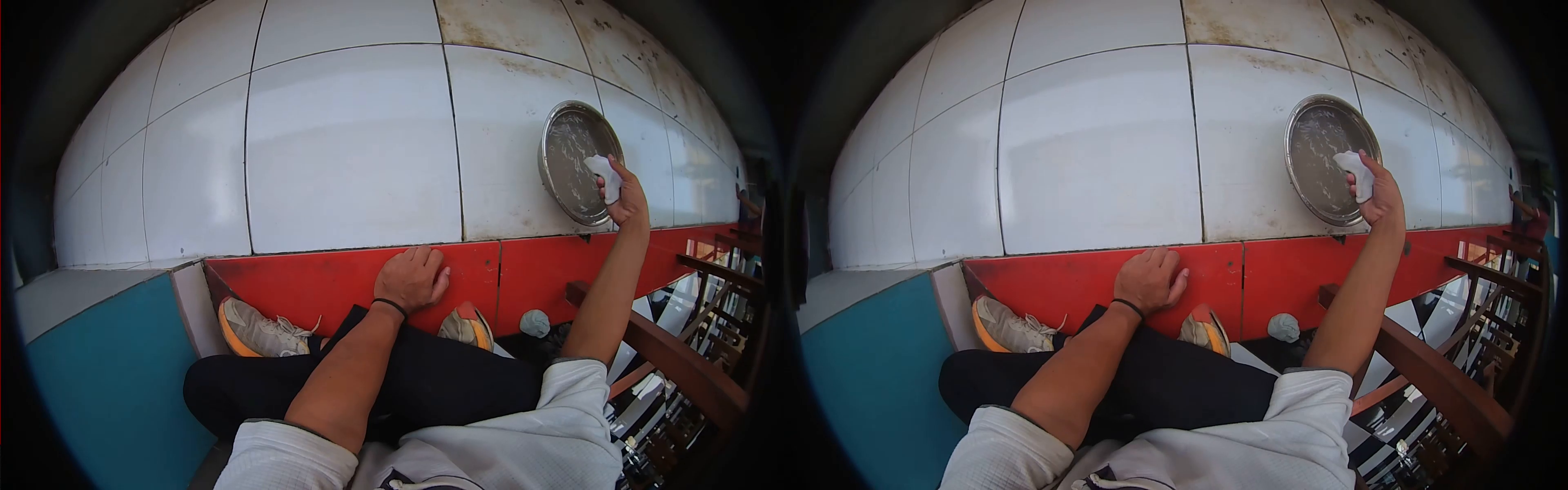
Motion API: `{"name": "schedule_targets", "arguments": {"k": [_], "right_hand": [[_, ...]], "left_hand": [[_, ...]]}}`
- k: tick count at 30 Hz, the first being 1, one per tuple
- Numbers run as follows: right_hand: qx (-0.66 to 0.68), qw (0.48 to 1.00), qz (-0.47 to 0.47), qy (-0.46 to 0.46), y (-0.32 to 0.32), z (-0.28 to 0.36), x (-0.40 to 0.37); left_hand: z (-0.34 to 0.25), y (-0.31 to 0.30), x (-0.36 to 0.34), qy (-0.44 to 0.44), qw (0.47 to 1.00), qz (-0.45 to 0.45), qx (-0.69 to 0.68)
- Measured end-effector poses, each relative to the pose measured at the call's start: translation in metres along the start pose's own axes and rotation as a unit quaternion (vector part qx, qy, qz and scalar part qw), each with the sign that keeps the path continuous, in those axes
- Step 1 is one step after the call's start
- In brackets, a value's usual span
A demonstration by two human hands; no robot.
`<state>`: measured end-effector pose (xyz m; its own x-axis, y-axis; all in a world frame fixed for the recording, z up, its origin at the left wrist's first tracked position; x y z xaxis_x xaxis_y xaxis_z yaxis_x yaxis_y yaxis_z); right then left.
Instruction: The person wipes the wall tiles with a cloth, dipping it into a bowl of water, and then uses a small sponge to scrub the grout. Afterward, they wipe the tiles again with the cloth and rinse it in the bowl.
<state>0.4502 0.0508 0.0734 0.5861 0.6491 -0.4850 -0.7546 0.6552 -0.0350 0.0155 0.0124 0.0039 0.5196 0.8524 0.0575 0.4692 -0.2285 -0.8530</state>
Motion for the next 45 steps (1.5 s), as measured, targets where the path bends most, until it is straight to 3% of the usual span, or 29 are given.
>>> {"name": "schedule_targets", "arguments": {"k": [2,5,8,10,12,14,16,19,23,28,30,35,38,39,42,43,45], "right_hand": [[0.021,1.0,0.014,0.004,-0.001,-0.002,0.005],[0.029,0.996,0.025,-0.079,0.075,0.043,-0.036],[-0.062,0.985,0.051,-0.15,0.125,0.037,0.005],[-0.296,0.917,0.015,-0.266,0.182,0.032,0.016],[-0.516,0.757,-0.075,-0.394,0.237,0.026,0.007],[-0.539,0.708,-0.103,-0.445,0.262,-0.022,0.036],[-0.586,0.684,-0.056,-0.43,0.277,-0.084,0.059],[-0.638,0.656,0.007,-0.404,0.285,-0.109,0.04],[-0.636,0.697,0.059,-0.325,0.288,-0.09,0.036],[-0.655,0.692,0.013,-0.305,0.33,-0.082,0.042],[-0.645,0.694,0.039,-0.317,0.357,-0.09,0.031],[-0.638,0.613,0.178,-0.431,0.413,-0.13,-0.049],[-0.607,0.547,0.299,-0.494,0.434,-0.153,-0.11],[-0.593,0.515,0.353,-0.508,0.438,-0.161,-0.132],[-0.524,0.435,0.502,-0.533,0.43,-0.183,-0.188],[-0.522,0.415,0.526,-0.528,0.419,-0.184,-0.197],[-0.519,0.377,0.569,-0.515,0.395,-0.184,-0.209]], "left_hand": [[0.003,0.002,0.001,-0.004,1.0,-0.004,-0.001],[0.001,0.0,-0.001,-0.008,1.0,0.004,0.0],[0.002,-0.002,-0.001,-0.011,1.0,0.006,-0.005],[0.002,-0.003,-0.001,-0.013,1.0,0.008,-0.008],[0.003,-0.001,-0.001,-0.012,1.0,0.001,-0.016],[0.003,-0.001,0.0,-0.008,1.0,-0.004,-0.022],[0.004,-0.003,0.0,-0.003,1.0,-0.004,-0.025],[0.006,-0.003,0.002,0.005,0.999,-0.014,-0.031],[0.007,-0.002,-0.002,0.006,0.999,-0.022,-0.044],[0.01,0.001,-0.002,0.005,0.997,-0.042,-0.071],[0.012,0.003,-0.004,0.0,0.995,-0.049,-0.083],[0.012,0.005,-0.006,-0.011,0.993,-0.055,-0.106],[0.016,0.019,-0.007,-0.032,0.991,0.071,-0.11],[0.017,0.009,0.001,-0.049,0.964,0.238,-0.111],[0.019,0.022,-0.013,-0.037,0.993,0.082,-0.075],[0.021,0.022,-0.013,-0.094,0.97,0.181,-0.129],[0.022,0.036,-0.013,-0.094,0.964,0.223,-0.114]]}}
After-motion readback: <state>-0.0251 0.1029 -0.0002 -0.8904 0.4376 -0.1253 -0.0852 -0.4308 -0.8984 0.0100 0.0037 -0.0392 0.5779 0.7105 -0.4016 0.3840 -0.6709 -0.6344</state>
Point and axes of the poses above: each hand's wrist, its own x-axis towards the middle knuckle, its own y-axis out of the palm, z = x × y, the point moved 2 cm from there along x, towards the middle knuckle, and after that the axes turned 8 degrees about -y, right-handed, at the moved point
